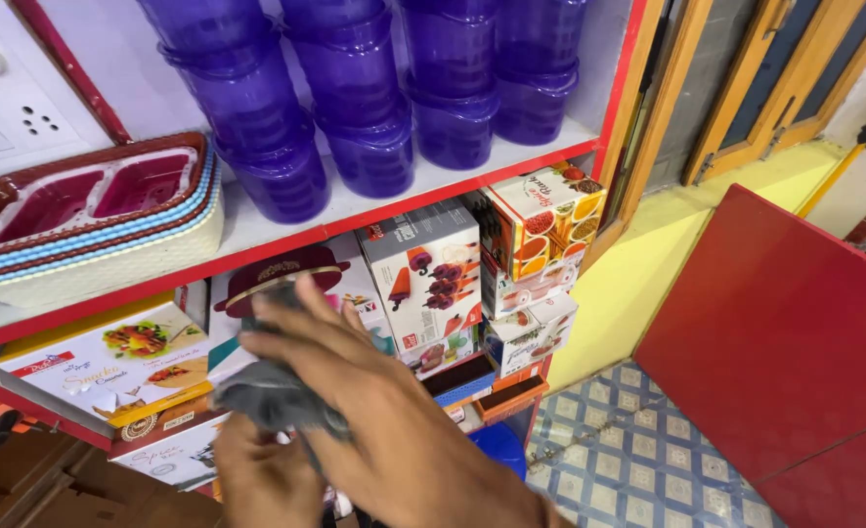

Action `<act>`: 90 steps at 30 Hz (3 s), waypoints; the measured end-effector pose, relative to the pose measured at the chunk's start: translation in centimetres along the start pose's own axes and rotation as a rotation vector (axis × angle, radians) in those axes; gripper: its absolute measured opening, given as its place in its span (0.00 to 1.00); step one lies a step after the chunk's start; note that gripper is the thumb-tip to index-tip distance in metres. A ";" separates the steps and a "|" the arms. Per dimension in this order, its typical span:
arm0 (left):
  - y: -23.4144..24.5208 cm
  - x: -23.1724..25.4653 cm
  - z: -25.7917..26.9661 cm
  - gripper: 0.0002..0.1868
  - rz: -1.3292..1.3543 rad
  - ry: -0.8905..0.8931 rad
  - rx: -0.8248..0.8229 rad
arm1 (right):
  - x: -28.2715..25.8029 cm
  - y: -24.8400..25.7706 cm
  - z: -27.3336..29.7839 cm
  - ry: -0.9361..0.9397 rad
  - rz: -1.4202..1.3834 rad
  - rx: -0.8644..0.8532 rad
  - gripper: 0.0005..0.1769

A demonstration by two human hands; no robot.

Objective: The person wipes several plastic containers and trays with a grey cloth. They handle a light blue rectangular container, a brown rectangular tray, a pink divided container, and a clear divided container, wiping each one thoroughly before placing it on a shelf.

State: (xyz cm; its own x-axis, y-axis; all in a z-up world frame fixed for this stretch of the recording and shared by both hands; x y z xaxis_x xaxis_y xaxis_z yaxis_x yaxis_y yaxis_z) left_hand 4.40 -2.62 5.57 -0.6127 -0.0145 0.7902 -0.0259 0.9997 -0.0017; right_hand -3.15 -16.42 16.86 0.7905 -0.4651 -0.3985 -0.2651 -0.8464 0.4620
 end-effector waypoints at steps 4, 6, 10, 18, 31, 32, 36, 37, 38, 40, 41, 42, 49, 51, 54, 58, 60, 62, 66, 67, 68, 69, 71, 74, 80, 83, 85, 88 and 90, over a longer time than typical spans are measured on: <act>-1.9 0.1 0.9 0.05 -0.245 0.096 -0.163 | 5.6 -0.7 -2.5 -0.332 -0.289 0.008 0.31; -1.0 -0.2 0.7 0.06 -0.207 0.098 -0.083 | 5.4 -0.7 -2.5 -0.269 -0.236 -0.008 0.23; 0.0 0.4 0.1 0.06 -0.147 0.009 -0.070 | 0.9 -2.3 -0.3 -0.045 -0.189 -0.189 0.34; -0.2 -0.5 0.0 0.12 -0.162 0.031 -0.051 | 4.8 -2.0 -1.2 -0.298 -0.218 -0.072 0.36; 0.8 -5.3 2.3 0.11 0.966 0.457 -0.158 | 9.7 -1.6 0.0 -0.740 -0.233 0.054 0.24; 1.3 -5.5 2.5 0.14 0.800 0.374 -0.140 | 9.9 -2.4 1.0 -0.862 -0.269 0.021 0.22; 2.8 -7.0 1.8 0.16 0.530 0.318 -0.067 | 1.4 -2.2 0.1 -0.184 -0.213 0.183 0.33; 2.9 -7.2 1.5 0.17 0.526 0.327 -0.067 | 0.4 -2.5 0.4 -0.147 -0.226 0.112 0.31; 3.2 -7.4 1.2 0.17 0.530 0.334 -0.044 | -0.2 -2.9 0.5 -0.111 -0.238 0.041 0.29; 4.6 -7.7 1.0 0.18 0.518 0.333 0.022 | 2.7 -2.5 0.2 -0.350 -0.359 0.132 0.31; 5.4 -7.8 0.9 0.19 0.507 0.334 0.041 | 3.9 -2.6 0.4 -0.473 -0.421 0.179 0.32; 6.2 -7.9 0.8 0.19 0.496 0.339 0.063 | 5.4 -3.5 0.8 -0.671 -0.396 0.099 0.28; 7.6 -8.2 0.2 0.22 0.477 0.356 0.139 | 2.0 -5.1 1.0 -0.414 -0.319 -0.034 0.23; 8.1 -8.1 0.0 0.23 0.468 0.366 0.149 | 0.7 -4.7 1.1 -0.272 -0.259 -0.108 0.25; 8.1 -7.9 0.4 0.25 0.438 0.380 0.168 | -0.9 -3.9 0.7 -0.060 -0.155 -0.117 0.33; 5.8 -5.1 0.3 0.27 0.294 0.308 0.189 | 0.5 -3.7 0.9 -0.257 -0.248 -0.152 0.30; 5.6 -2.1 -0.2 0.27 -0.138 0.249 0.267 | 2.2 -4.1 1.8 -0.467 -0.369 -0.216 0.24; 5.2 2.9 -1.4 0.30 -0.570 0.003 0.266 | 4.6 -4.4 2.7 -0.667 -0.437 -0.318 0.17; 2.5 6.1 -3.4 0.25 -0.652 -0.201 -0.179 | 5.9 -3.6 3.5 -0.646 -0.444 -0.373 0.12; 2.0 5.0 -3.4 0.19 -0.530 -0.069 -0.342 | 6.2 -3.4 3.5 -0.623 -0.404 -0.374 0.11; 2.4 3.7 -3.3 0.18 -0.490 0.092 -0.355 | 6.5 -3.1 3.4 -0.600 -0.364 -0.375 0.11; 2.6 2.2 -3.3 0.17 -0.449 0.249 -0.370 | 6.3 -2.3 2.8 -0.487 -0.409 -0.304 0.11; 3.3 0.3 -2.5 0.16 -0.411 0.446 -0.354 | 5.7 -0.4 1.9 -0.256 -0.484 -0.171 0.10; 4.1 -0.6 -1.6 0.15 -0.332 0.519 -0.211 | 10.7 2.9 3.4 -0.741 -0.313 0.248 0.13; 1.3 -2.0 1.1 0.21 0.059 0.626 0.148 | 5.3 3.3 2.3 -0.332 0.007 0.312 0.20; -0.8 -2.4 1.2 0.22 0.029 0.604 0.162 | 1.6 -0.7 1.3 0.018 0.579 -0.047 0.35; -0.5 -2.6 1.6 0.22 0.011 0.637 0.243 | 1.0 -0.7 2.3 -0.013 0.406 -0.127 0.28; -0.1 -2.2 2.4 0.23 0.077 0.620 0.301 | 1.3 -0.5 3.3 -0.002 0.355 -0.209 0.25; -0.6 -1.3 2.6 0.23 -0.084 0.547 0.219 | 2.9 -0.6 3.3 -0.068 0.346 -0.210 0.25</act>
State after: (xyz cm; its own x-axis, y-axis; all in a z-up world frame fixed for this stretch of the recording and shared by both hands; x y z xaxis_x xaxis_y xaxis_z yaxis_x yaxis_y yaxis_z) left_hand 3.22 -3.26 2.95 -0.1074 -0.0220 0.9940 -0.2543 0.9671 -0.0061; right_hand -2.56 -18.11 12.82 0.6342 -0.7350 -0.2401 -0.3848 -0.5693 0.7265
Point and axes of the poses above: each hand's wrist, its own z-axis away from the middle knuckle, its own y-axis out of the back of the hand, x = y × z, the point moved 8 cm from there along -z, towards the middle knuckle, and after that the axes turned 5 degrees about z, right-handed, at the moved point
